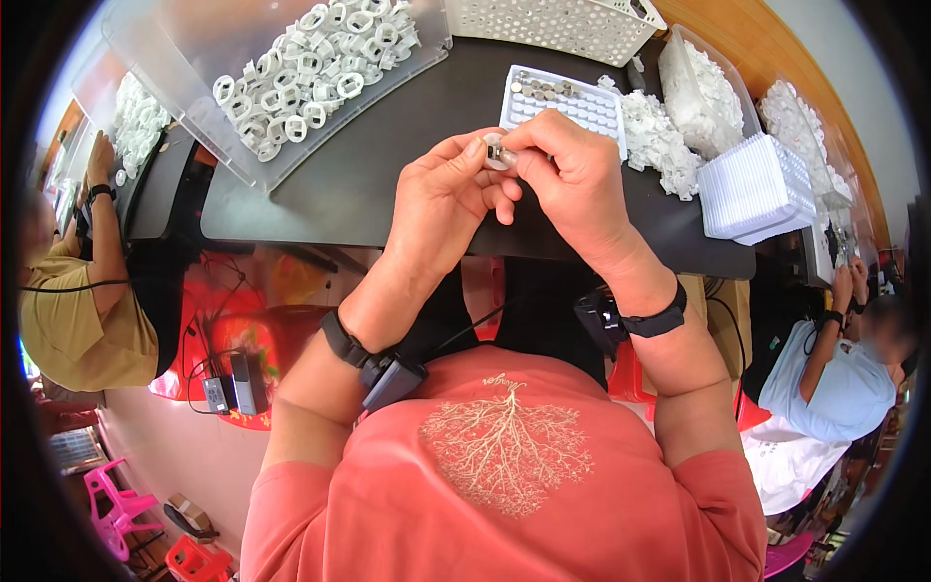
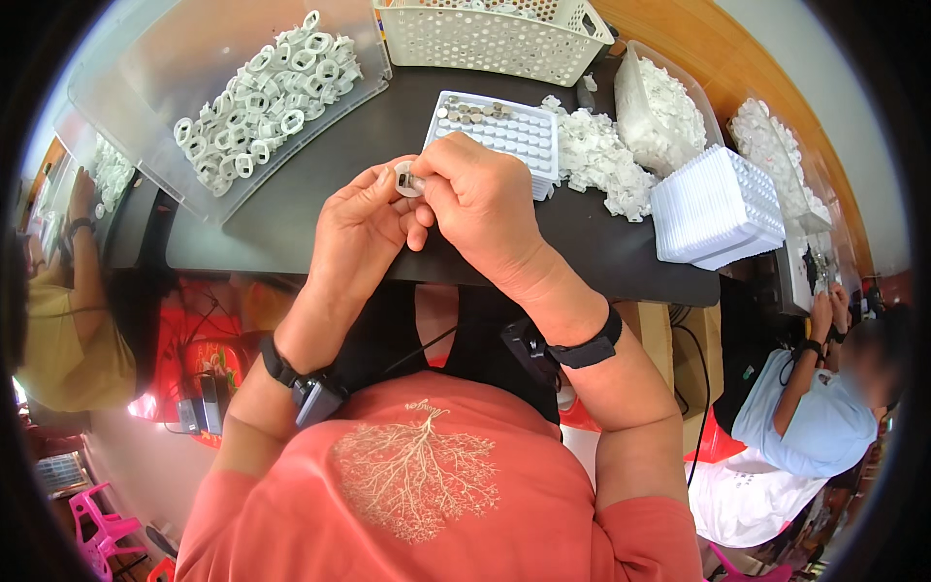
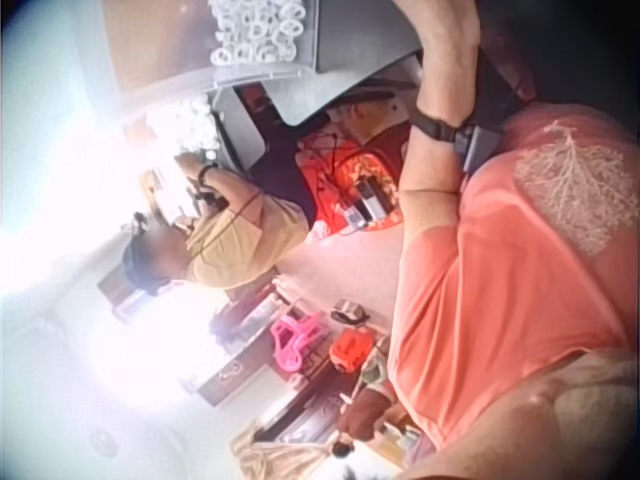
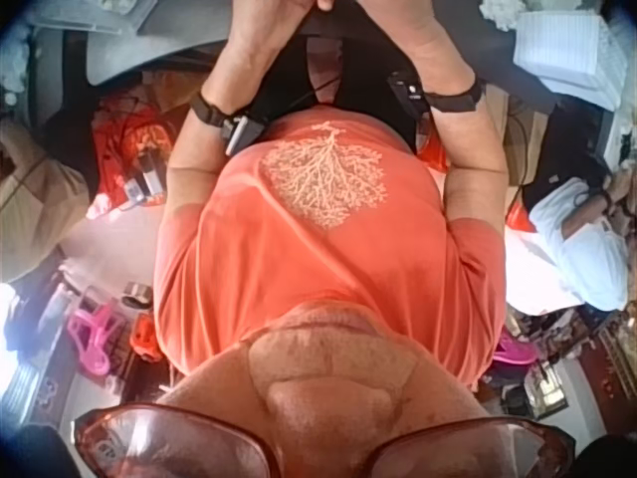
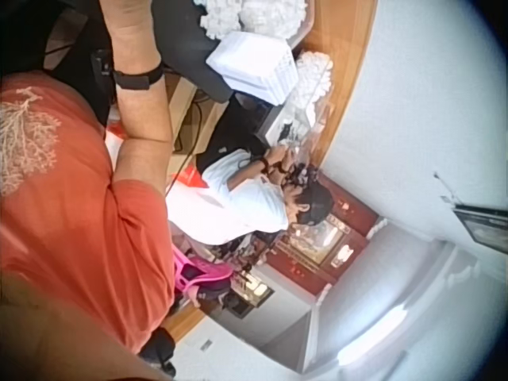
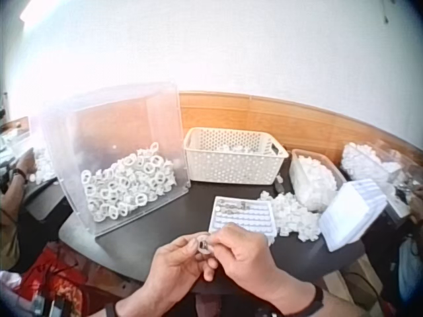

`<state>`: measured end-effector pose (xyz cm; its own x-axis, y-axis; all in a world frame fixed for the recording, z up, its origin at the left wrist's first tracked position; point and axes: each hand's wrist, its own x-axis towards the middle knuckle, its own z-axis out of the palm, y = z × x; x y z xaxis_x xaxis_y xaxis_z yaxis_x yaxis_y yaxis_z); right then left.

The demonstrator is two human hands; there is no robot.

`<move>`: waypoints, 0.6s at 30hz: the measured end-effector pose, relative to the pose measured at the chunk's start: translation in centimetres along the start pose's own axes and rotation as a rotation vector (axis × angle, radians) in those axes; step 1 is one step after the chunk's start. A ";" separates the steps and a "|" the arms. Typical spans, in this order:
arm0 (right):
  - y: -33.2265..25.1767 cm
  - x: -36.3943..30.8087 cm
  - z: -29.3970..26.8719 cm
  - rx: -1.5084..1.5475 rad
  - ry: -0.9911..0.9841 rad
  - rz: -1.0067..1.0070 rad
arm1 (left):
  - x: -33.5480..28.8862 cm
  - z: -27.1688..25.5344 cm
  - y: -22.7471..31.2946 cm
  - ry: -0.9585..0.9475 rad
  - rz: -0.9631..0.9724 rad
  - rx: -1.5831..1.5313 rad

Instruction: Assembling small plastic and metal components for mechanical parts.

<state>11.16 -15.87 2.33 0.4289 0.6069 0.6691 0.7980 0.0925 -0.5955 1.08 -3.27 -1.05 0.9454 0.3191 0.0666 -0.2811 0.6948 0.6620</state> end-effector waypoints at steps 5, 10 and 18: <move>-0.8 0.5 -0.9 0.437 -0.112 0.313 | -0.1 0.1 0.0 0.004 -0.008 0.023; -1.2 0.5 -0.6 0.583 -0.105 0.480 | -0.1 0.2 -0.1 0.016 -0.002 0.023; -1.9 0.8 -0.1 0.622 0.007 0.624 | -0.2 0.2 -0.1 0.017 0.018 0.025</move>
<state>10.02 -15.61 4.10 0.7137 0.6857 0.1428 0.0435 0.1601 -0.9861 0.97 -3.53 -1.00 0.9372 0.3425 0.0660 -0.2936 0.6724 0.6795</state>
